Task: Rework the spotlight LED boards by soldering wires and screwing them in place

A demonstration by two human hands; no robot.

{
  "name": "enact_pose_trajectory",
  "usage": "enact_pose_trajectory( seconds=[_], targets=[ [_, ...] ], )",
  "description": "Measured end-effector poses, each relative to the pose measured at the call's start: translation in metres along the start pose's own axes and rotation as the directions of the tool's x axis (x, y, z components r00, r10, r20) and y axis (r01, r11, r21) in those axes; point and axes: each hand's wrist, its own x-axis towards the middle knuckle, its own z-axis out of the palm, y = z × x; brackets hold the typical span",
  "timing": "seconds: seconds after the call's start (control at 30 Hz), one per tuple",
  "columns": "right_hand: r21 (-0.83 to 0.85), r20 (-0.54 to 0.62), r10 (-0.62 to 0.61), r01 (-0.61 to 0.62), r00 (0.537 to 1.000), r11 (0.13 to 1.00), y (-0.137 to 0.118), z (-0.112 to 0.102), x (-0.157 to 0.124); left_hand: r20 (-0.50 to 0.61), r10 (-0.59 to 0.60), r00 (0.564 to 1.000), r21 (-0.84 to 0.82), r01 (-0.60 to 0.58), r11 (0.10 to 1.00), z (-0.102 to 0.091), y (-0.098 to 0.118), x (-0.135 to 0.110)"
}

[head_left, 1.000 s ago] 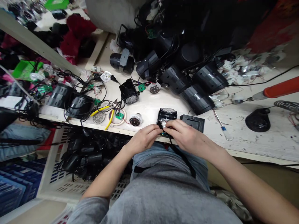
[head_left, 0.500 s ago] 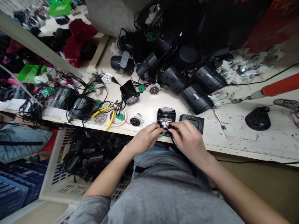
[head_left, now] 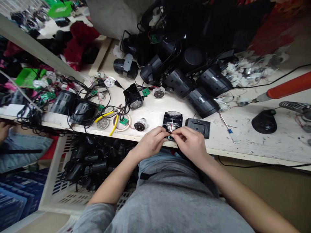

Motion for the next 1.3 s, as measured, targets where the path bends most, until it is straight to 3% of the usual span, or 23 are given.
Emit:
enact_pose_trajectory(
  seconds=[0.2,0.3,0.5,0.63,0.77,0.87,1.0,1.07,1.2,1.3],
  targets=[
    [-0.148,-0.009,-0.156,0.153,0.988,0.977,0.001,0.005,-0.003,-0.096,0.047,0.994,0.01,-0.046,0.999,0.005,-0.002,-0.002],
    [-0.16,0.009,-0.182,0.181,0.983,0.97,0.002,0.002,-0.004,-0.088,0.1,0.991,0.077,-0.094,0.993,0.006,-0.002,-0.003],
    [0.041,-0.005,-0.008,0.008,1.0,0.999,0.006,-0.002,-0.005,-0.032,0.151,0.988,0.154,-0.144,0.978,0.006,-0.004,-0.002],
    [0.042,-0.009,0.026,-0.025,1.0,0.999,0.009,0.0,-0.003,0.02,0.125,0.992,0.173,-0.127,0.977,0.005,-0.003,0.0],
    [-0.117,-0.013,-0.105,0.103,0.994,0.988,0.005,0.002,-0.004,0.024,0.104,0.994,0.142,-0.106,0.984,0.003,-0.002,0.0],
    [-0.217,0.081,-0.215,0.228,0.973,0.949,-0.001,-0.001,-0.007,0.032,0.071,0.997,0.096,-0.073,0.993,0.001,-0.001,-0.001],
    [-0.1,0.174,-0.246,0.266,0.953,0.959,0.0,-0.018,0.0,0.089,0.009,0.996,0.089,-0.017,0.996,-0.002,0.002,0.002],
    [-0.063,0.108,-0.236,0.243,0.966,0.968,0.006,-0.034,0.01,0.107,-0.003,0.994,0.112,-0.009,0.994,-0.003,0.003,0.002],
    [-0.214,-0.09,-0.135,0.114,0.987,0.97,0.022,-0.07,0.041,0.086,0.035,0.996,0.151,-0.048,0.987,-0.002,0.002,0.0],
    [-0.298,-0.109,-0.149,0.11,0.983,0.948,0.024,-0.091,0.067,0.066,0.035,0.997,0.19,-0.047,0.981,0.0,0.001,-0.004]
  ],
)
